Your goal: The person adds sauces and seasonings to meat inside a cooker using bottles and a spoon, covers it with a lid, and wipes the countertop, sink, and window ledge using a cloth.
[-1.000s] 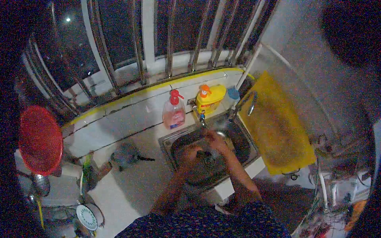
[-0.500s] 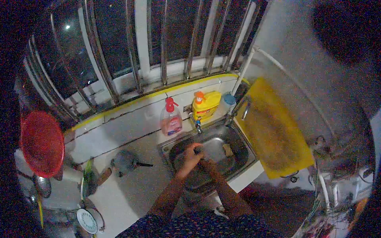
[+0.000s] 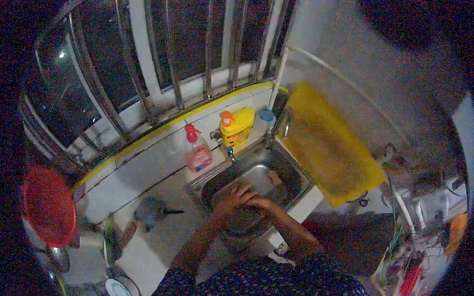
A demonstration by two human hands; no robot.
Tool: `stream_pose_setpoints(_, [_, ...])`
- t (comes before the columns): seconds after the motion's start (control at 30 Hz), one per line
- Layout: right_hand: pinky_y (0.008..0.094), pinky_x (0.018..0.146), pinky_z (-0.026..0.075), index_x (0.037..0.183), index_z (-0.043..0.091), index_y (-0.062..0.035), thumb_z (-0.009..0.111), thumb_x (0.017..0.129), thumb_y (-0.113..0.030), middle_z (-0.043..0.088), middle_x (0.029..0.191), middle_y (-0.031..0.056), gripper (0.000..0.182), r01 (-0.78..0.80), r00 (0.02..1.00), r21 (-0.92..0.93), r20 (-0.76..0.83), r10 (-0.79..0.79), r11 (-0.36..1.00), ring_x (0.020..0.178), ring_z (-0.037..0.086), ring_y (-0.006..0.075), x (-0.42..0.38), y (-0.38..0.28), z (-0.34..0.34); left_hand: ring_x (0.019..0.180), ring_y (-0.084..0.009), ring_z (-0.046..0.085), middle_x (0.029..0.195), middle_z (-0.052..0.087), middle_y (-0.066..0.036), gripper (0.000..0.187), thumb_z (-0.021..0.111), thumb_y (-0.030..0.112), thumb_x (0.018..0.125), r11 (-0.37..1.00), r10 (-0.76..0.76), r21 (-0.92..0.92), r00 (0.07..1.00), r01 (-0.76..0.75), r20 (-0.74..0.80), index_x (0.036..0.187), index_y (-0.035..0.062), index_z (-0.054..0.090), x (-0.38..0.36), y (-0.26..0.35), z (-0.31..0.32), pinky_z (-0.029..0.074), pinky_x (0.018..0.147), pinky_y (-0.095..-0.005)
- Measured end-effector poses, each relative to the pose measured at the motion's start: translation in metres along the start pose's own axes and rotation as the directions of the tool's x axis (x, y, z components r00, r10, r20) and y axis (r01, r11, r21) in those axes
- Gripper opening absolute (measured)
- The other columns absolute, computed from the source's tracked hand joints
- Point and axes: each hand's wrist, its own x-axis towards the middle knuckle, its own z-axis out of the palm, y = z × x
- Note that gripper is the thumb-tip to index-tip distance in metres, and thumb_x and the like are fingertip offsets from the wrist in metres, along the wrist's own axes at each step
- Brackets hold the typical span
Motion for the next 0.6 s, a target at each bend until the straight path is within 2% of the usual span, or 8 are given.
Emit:
stream_pose_setpoints(0.07, [0.0266, 0.053, 0.040, 0.092, 0.063, -0.0080, 0.064, 0.077, -0.020, 0.055, 0.076, 0.0014, 0.019, -0.037, 0.997, -0.211, 0.054, 0.050, 0.977, 0.063, 0.050, 0.0146, 0.014, 0.008, -0.019, 0.109, -0.0345, 0.052, 0.127, 0.046, -0.012, 0.045, 0.050, 0.011, 0.082, 0.915, -0.014, -0.388, 0.970, 0.110, 0.242, 0.126, 0.0185, 0.046, 0.001, -0.004, 0.009, 0.047, 0.086, -0.0416])
stream_pose_setpoints(0.1, [0.0266, 0.053, 0.040, 0.092, 0.063, -0.0080, 0.064, 0.077, -0.020, 0.055, 0.076, 0.0014, 0.019, -0.030, 0.998, -0.209, 0.044, 0.040, 0.977, 0.063, 0.050, 0.0146, 0.029, 0.018, -0.037, 0.109, -0.0345, 0.052, 0.127, 0.046, -0.012, 0.045, 0.050, 0.011, 0.082, 0.915, 0.000, -0.391, 0.971, 0.096, 0.238, 0.126, 0.0185, 0.046, -0.001, -0.009, 0.021, 0.047, 0.086, -0.0416])
stream_pose_setpoints(0.23, [0.0312, 0.054, 0.043, 0.088, 0.063, -0.0090, 0.067, 0.074, -0.020, 0.058, 0.078, 0.0036, 0.018, -0.251, 0.957, -0.790, -0.116, 0.266, 0.559, 0.064, 0.053, 0.0189, 0.044, 0.029, -0.047, 0.089, -0.0324, 0.062, 0.105, 0.059, -0.015, 0.046, 0.052, 0.014, 0.081, 0.945, 0.004, -0.313, 0.955, 0.093, 0.298, 0.126, 0.0134, 0.046, -0.001, -0.013, 0.037, 0.051, 0.071, -0.0411])
stream_pose_setpoints(0.33, [0.0356, 0.059, 0.047, 0.092, 0.063, -0.0085, 0.065, 0.073, -0.021, 0.061, 0.083, 0.0088, 0.022, 0.005, 0.997, -0.936, 0.034, 0.075, 0.353, 0.072, 0.058, 0.0242, 0.056, 0.035, -0.044, 0.075, -0.0325, 0.064, 0.086, 0.064, -0.016, 0.043, 0.054, 0.015, 0.079, 0.972, -0.089, -0.168, 0.917, 0.165, 0.388, 0.121, 0.0092, 0.047, 0.000, -0.005, 0.030, 0.052, 0.063, -0.0421])
stream_pose_setpoints(0.43, [0.0401, 0.064, 0.050, 0.096, 0.064, -0.0080, 0.062, 0.073, -0.022, 0.065, 0.088, 0.0140, 0.027, 0.312, 0.907, -0.944, 0.329, -0.263, -0.108, 0.079, 0.062, 0.0295, 0.064, 0.043, -0.036, 0.069, -0.0347, 0.064, 0.077, 0.065, -0.016, 0.041, 0.058, 0.016, 0.076, 0.963, -0.182, -0.117, 0.905, 0.243, 0.385, 0.115, 0.0069, 0.048, -0.009, -0.004, 0.060, 0.051, 0.060, -0.0438])
stream_pose_setpoints(0.5, [0.0415, 0.066, 0.051, 0.094, 0.065, -0.0070, 0.062, 0.072, -0.022, 0.065, 0.087, 0.0144, 0.027, 0.201, 0.932, -0.964, 0.243, -0.270, -0.175, 0.081, 0.064, 0.0291, 0.041, 0.033, -0.014, 0.068, -0.0361, 0.064, 0.076, 0.065, -0.017, 0.041, 0.060, 0.017, 0.075, 0.944, -0.239, -0.128, 0.899, 0.304, 0.368, 0.113, 0.0064, 0.048, -0.017, -0.002, 0.071, 0.051, 0.060, -0.0446])
stream_pose_setpoints(0.57, [0.0420, 0.068, 0.051, 0.092, 0.065, -0.0060, 0.064, 0.071, -0.023, 0.066, 0.083, 0.0123, 0.027, -0.311, 0.949, -0.932, -0.294, -0.113, -0.186, 0.079, 0.065, 0.0272, 0.005, -0.007, 0.033, 0.075, -0.0364, 0.064, 0.078, 0.065, -0.017, 0.046, 0.067, 0.021, 0.071, 0.869, -0.309, -0.270, 0.881, 0.415, 0.358, 0.110, 0.0049, 0.049, -0.020, 0.008, 0.045, 0.051, 0.064, -0.0438])
stream_pose_setpoints(0.6, [0.0420, 0.068, 0.051, 0.092, 0.065, -0.0060, 0.064, 0.071, -0.023, 0.066, 0.083, 0.0123, 0.027, -0.286, 0.958, -0.936, -0.272, -0.093, -0.203, 0.079, 0.065, 0.0272, -0.003, -0.020, 0.044, 0.075, -0.0364, 0.064, 0.078, 0.065, -0.017, 0.046, 0.067, 0.021, 0.071, 0.857, -0.340, -0.263, 0.869, 0.444, 0.359, 0.110, 0.0049, 0.049, -0.019, 0.014, 0.031, 0.051, 0.064, -0.0438])
